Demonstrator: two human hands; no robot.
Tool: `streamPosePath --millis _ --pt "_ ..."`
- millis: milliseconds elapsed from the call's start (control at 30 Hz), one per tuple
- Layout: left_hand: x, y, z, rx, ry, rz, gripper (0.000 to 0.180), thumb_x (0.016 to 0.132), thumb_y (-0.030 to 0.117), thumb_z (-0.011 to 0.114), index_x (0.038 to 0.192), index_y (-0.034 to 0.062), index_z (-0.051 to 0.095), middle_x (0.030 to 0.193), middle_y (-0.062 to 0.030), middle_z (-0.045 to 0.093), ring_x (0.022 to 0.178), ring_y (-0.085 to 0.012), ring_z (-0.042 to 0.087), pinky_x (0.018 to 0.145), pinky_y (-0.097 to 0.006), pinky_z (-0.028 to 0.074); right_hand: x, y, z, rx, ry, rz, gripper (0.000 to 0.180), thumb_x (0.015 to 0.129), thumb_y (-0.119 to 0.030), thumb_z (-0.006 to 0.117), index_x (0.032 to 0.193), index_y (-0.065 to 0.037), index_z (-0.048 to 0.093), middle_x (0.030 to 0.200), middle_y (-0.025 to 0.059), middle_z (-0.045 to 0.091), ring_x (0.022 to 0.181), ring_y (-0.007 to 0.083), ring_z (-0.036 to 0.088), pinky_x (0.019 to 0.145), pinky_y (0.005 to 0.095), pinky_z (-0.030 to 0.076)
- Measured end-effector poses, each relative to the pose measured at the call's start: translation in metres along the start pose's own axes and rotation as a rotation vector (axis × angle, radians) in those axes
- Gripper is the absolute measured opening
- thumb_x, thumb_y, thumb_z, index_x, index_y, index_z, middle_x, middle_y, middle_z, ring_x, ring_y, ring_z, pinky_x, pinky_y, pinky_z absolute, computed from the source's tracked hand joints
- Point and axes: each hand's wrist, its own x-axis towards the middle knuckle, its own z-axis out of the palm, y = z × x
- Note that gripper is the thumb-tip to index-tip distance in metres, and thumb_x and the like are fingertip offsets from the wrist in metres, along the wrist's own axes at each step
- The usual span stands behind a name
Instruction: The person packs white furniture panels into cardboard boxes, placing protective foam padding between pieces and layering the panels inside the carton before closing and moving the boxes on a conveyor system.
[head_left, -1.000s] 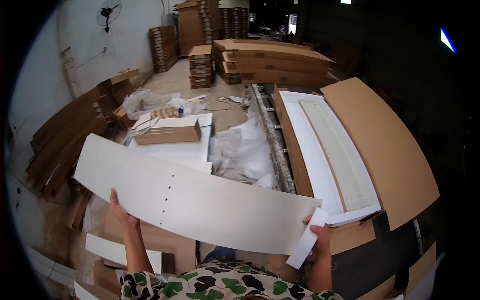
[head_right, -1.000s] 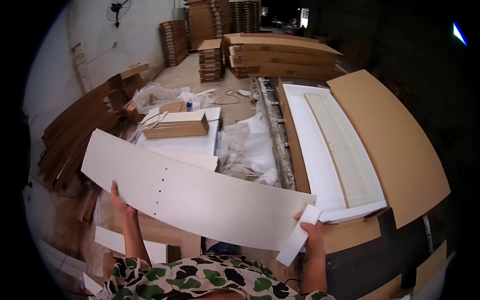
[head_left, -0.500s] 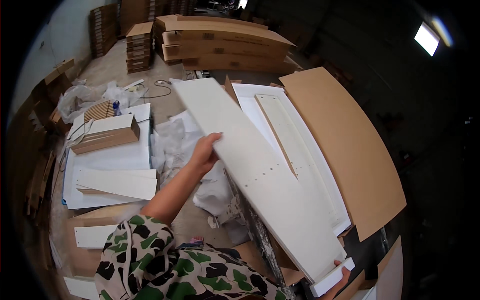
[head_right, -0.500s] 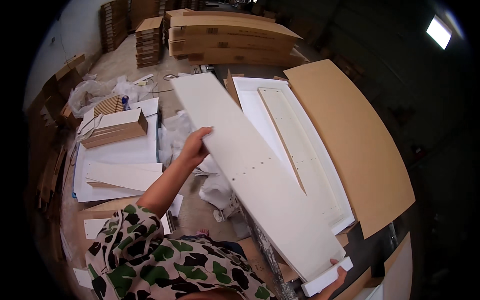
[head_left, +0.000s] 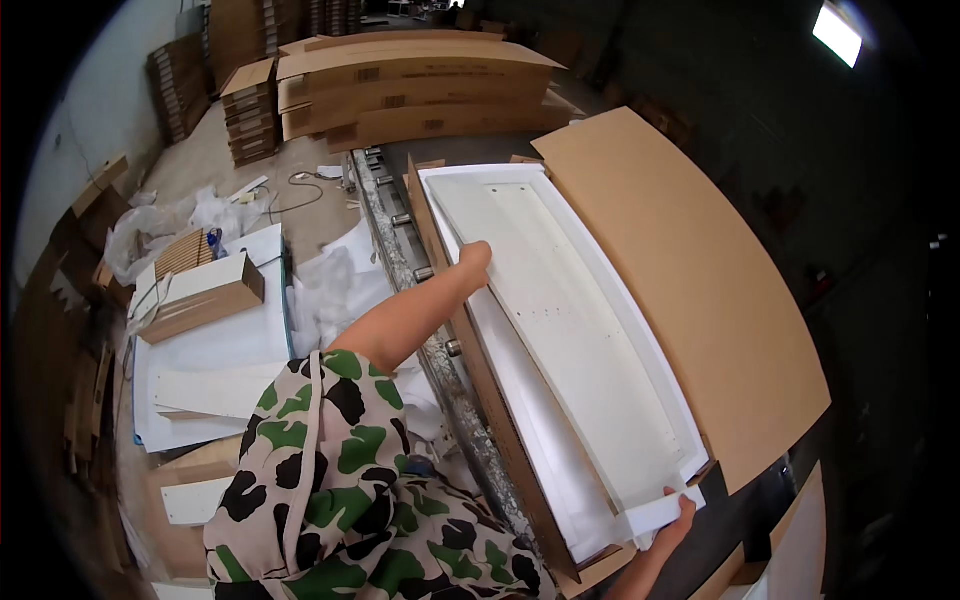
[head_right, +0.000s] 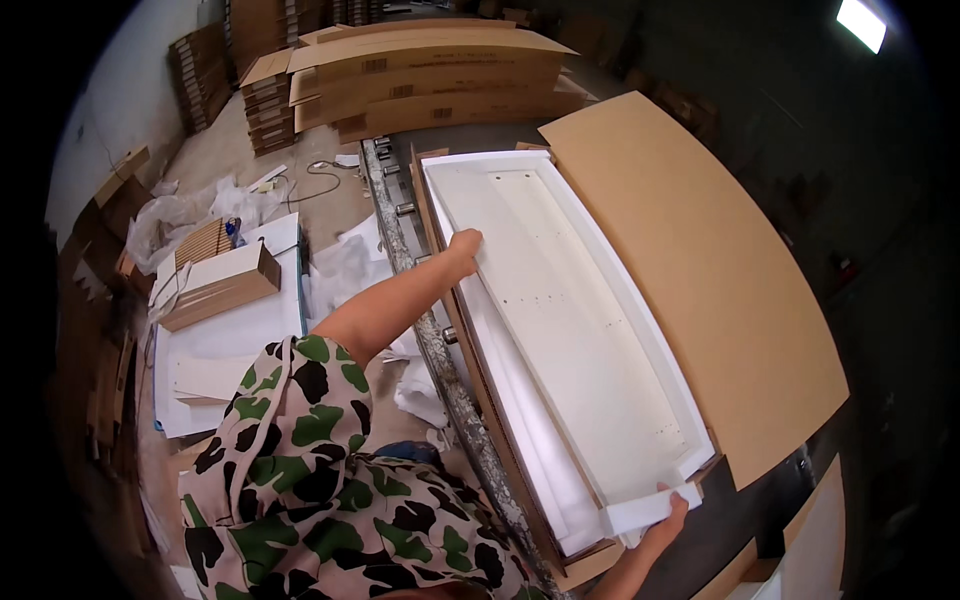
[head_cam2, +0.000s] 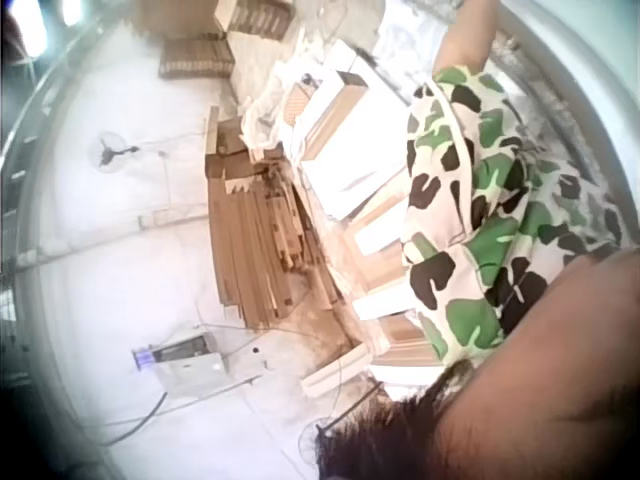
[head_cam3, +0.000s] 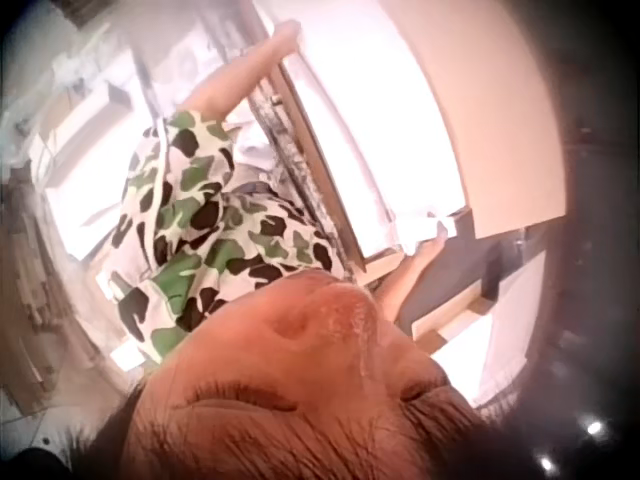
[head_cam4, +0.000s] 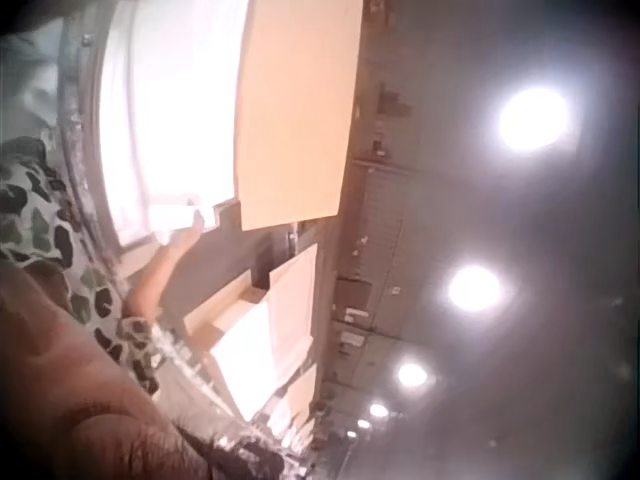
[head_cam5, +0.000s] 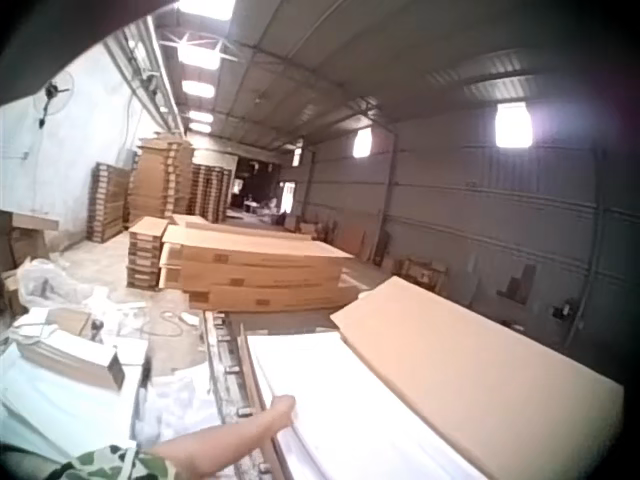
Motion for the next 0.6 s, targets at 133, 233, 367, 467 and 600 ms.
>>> streamPosePath --millis 133,233,367,467,600 --pt "0.035 0.016 -0.005 0.192 -0.078 0.007 0.025 0.082 0.010 0.050 0.103 -0.0032 0.051 0.098 -0.0172 0.057 0.082 -0.0310 0.061 0.067 -0.044 0.053 0.000 0.007 0.042 -0.016 -0.016 0.077 0.044 0.074 -0.033 0.053 0.097 0.004 0.056 0.085 0.0126 0.058 0.081 0.0228 0.054 0.076 0.0316 0.043" --pt "0.074 0.012 -0.032 0.432 -0.100 0.012 0.030 0.080 0.013 0.056 0.104 -0.0041 0.051 0.099 -0.0177 0.057 0.084 -0.0305 0.060 0.069 -0.042 0.052 0.011 0.039 0.042 0.005 -0.006 0.156 0.044 0.074 -0.034 0.053 0.098 0.003 0.055 0.087 0.0118 0.058 0.084 0.0226 0.053 0.077 0.0324 0.042" --pt "0.078 0.010 -0.043 0.809 -0.150 0.007 0.039 0.077 0.018 0.066 0.105 -0.0053 0.051 0.101 -0.0185 0.057 0.088 -0.0298 0.060 0.071 -0.038 0.051 0.025 0.051 0.030 -0.032 -0.052 0.250 0.040 0.074 -0.034 0.053 0.092 0.002 0.058 0.085 0.0090 0.055 0.082 0.0219 0.052 0.075 0.0321 0.042" --pt "-0.003 0.036 -0.018 1.030 -0.129 0.052 0.042 0.075 0.021 0.069 0.106 -0.0026 0.053 0.109 -0.0185 0.056 0.090 -0.0299 0.059 0.070 -0.039 0.050 0.032 0.061 0.013 -0.107 -0.095 0.377 0.037 0.075 -0.032 0.054 0.090 0.002 0.059 0.084 0.0076 0.053 0.080 0.0212 0.052 0.074 0.0320 0.042" --pt "0.003 0.055 -0.027 1.497 -0.390 0.290 0.037 0.076 0.030 0.065 0.098 0.0003 0.060 0.105 -0.0184 0.060 0.094 -0.0340 0.057 0.076 -0.040 0.047 0.037 0.061 0.023 -0.227 -0.113 0.439 0.029 0.075 -0.024 0.056 0.089 0.001 0.059 0.082 0.0072 0.055 0.081 0.0214 0.052 0.074 0.0331 0.042"
